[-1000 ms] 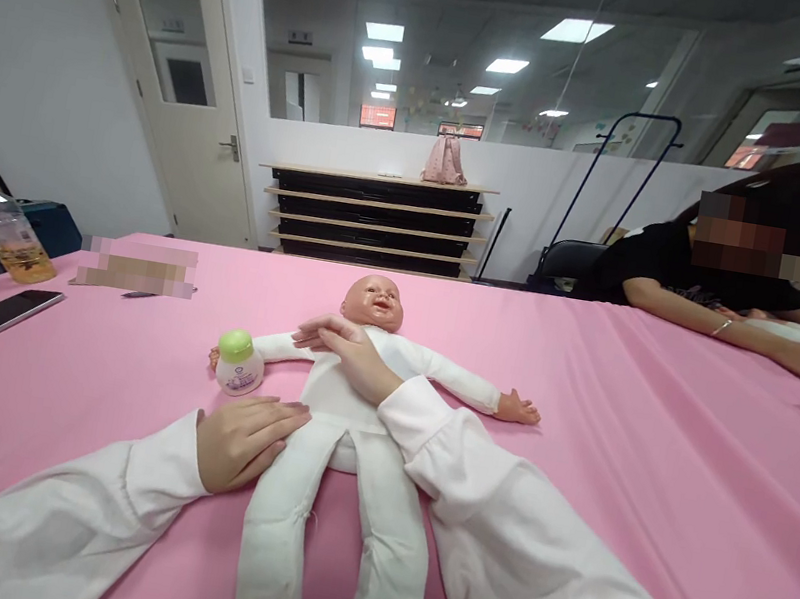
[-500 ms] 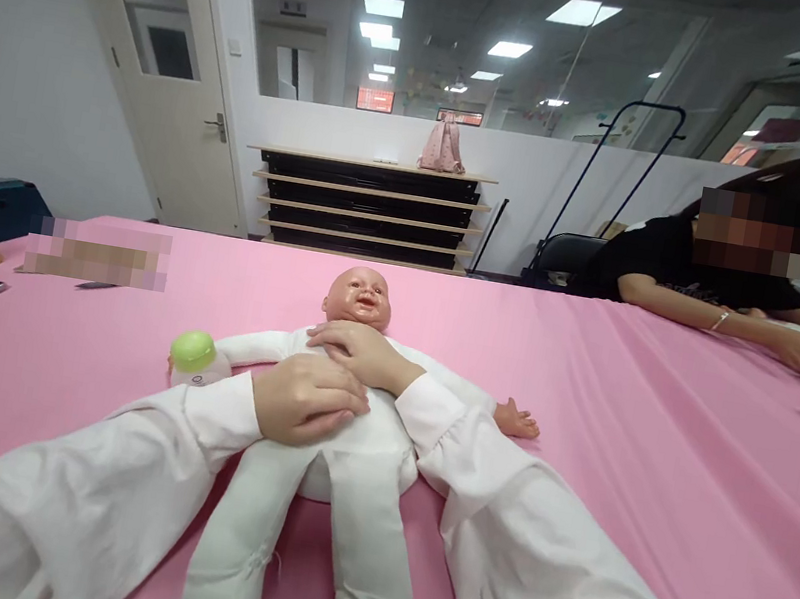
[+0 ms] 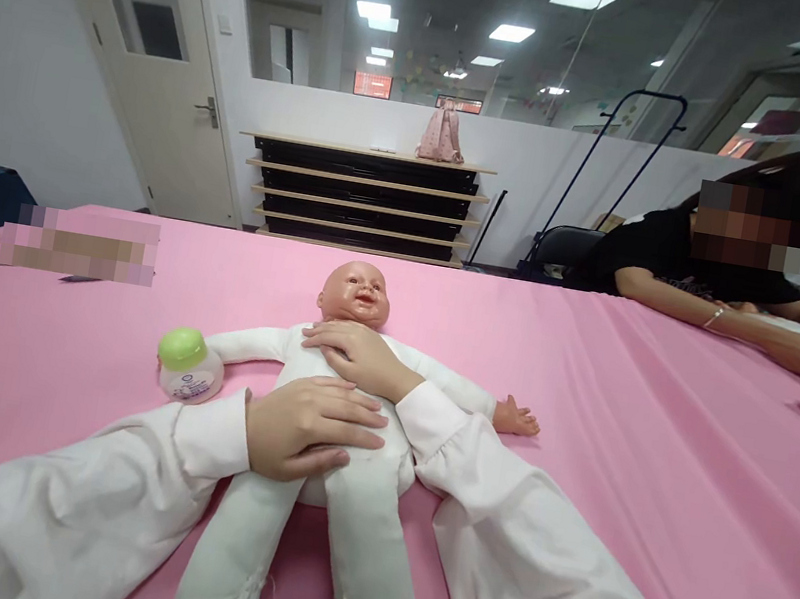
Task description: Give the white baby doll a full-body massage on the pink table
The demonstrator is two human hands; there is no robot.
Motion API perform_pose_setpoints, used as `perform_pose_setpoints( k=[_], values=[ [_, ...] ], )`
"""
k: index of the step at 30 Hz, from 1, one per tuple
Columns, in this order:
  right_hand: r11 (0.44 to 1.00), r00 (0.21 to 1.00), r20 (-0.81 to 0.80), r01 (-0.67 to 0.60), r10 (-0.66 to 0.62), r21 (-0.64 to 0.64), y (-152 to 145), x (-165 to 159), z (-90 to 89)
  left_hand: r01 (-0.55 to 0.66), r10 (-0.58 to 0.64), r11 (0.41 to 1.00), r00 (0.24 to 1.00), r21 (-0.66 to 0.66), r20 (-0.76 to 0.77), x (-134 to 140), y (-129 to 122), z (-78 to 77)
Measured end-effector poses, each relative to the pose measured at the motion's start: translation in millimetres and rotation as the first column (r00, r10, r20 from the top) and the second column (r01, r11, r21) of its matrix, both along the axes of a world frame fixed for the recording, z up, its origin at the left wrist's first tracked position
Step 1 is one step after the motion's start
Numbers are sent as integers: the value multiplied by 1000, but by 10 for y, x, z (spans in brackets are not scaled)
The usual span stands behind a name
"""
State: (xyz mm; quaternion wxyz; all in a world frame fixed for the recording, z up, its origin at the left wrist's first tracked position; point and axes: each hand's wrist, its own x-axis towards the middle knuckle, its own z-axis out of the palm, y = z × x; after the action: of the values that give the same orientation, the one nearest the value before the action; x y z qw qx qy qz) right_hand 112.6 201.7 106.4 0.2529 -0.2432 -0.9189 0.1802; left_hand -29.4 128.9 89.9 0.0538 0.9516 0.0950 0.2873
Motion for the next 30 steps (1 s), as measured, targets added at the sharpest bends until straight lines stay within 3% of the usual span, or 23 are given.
perform_pose_setpoints(
  k=[6,10,16,21,25,27,30],
  values=[
    [986,986,-151,49,-74,-160,71,-8,-85,-214,217,972,976,-94,19,-16,-1,-70],
    [970,958,-246,93,-149,-224,92,36,-184,-344,349,923,937,-174,1,-74,-39,-128],
    [967,964,-173,167,-201,-193,-101,149,-176,-514,519,825,853,-237,-42,-248,-63,-265],
    [947,963,-63,245,-263,-207,-393,341,-223,-585,597,799,800,-138,63,-324,-46,-366],
    [938,941,-107,300,-320,-171,-671,499,-347,-591,546,806,757,22,359,-324,-115,-335],
    [950,933,-180,303,-313,-82,-779,529,-382,-537,436,837,773,109,460,-321,-172,-288],
    [972,948,-256,218,-189,90,-861,520,-374,-364,225,903,853,227,471,-321,-238,-221]
  ],
)
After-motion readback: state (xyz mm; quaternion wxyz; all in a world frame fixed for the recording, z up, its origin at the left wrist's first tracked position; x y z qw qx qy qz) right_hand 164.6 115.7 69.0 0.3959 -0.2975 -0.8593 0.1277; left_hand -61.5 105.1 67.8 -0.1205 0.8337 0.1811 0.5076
